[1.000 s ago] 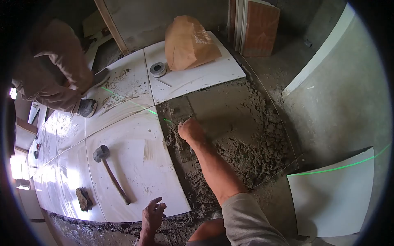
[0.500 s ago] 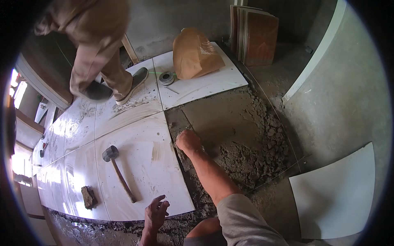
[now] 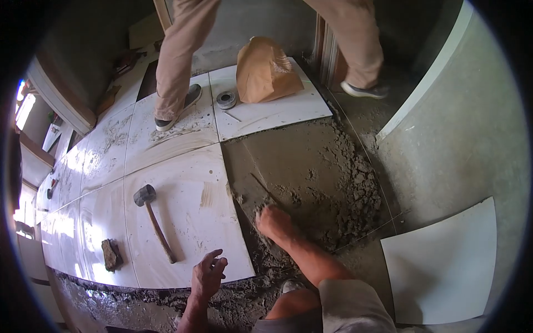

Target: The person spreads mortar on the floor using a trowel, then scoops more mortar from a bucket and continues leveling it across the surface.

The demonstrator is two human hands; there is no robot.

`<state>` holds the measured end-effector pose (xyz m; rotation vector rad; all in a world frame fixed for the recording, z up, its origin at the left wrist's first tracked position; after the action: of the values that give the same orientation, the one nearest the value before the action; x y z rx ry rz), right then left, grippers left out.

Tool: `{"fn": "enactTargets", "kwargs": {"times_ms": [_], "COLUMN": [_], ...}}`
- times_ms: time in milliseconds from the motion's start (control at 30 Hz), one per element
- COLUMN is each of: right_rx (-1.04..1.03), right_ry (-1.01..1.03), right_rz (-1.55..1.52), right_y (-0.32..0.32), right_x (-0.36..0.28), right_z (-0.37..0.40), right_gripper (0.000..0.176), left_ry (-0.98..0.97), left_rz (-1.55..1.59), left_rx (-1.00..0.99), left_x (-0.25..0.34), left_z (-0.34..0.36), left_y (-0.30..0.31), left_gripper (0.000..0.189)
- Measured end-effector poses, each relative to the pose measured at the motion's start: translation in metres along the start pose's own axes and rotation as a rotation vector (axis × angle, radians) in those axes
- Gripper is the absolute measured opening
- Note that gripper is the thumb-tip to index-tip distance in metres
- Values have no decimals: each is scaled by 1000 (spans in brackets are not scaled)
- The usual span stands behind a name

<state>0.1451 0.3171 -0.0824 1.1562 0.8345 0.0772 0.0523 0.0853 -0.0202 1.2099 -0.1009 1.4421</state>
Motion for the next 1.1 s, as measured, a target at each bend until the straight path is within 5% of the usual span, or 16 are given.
{"fn": "enactTargets", "kwargs": {"times_ms": [400, 633, 900, 1100], "right_rx": [-330, -200, 11, -40], "right_ry": [29, -58, 114, 119], "right_rz": [166, 115, 223, 261], "right_y": [42, 106, 94, 68], "right_x": [65, 88, 45, 33], "right_z": [125, -21, -188, -236], "right_gripper": [50, 50, 34, 33], "left_ry": [-24, -20, 235, 181], "left_rz": [-14, -181, -189, -196], "left_rx": [55, 130, 159, 213], "left_x": [-2, -3, -37, -87], "left_z": [7, 25, 50, 58], "left_y": [9, 7, 18, 2], "left_gripper": [42, 34, 40, 34]}}
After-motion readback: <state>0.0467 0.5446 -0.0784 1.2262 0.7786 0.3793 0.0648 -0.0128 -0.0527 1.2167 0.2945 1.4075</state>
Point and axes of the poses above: each hand's wrist, its own z-axis away from the middle knuckle, its own y-axis out of the back of the hand, x = y × z, the point moved 9 cm from there along -z, towards the middle knuckle, and after that the axes turned 7 degrees about -z, right-handed, at the moved point
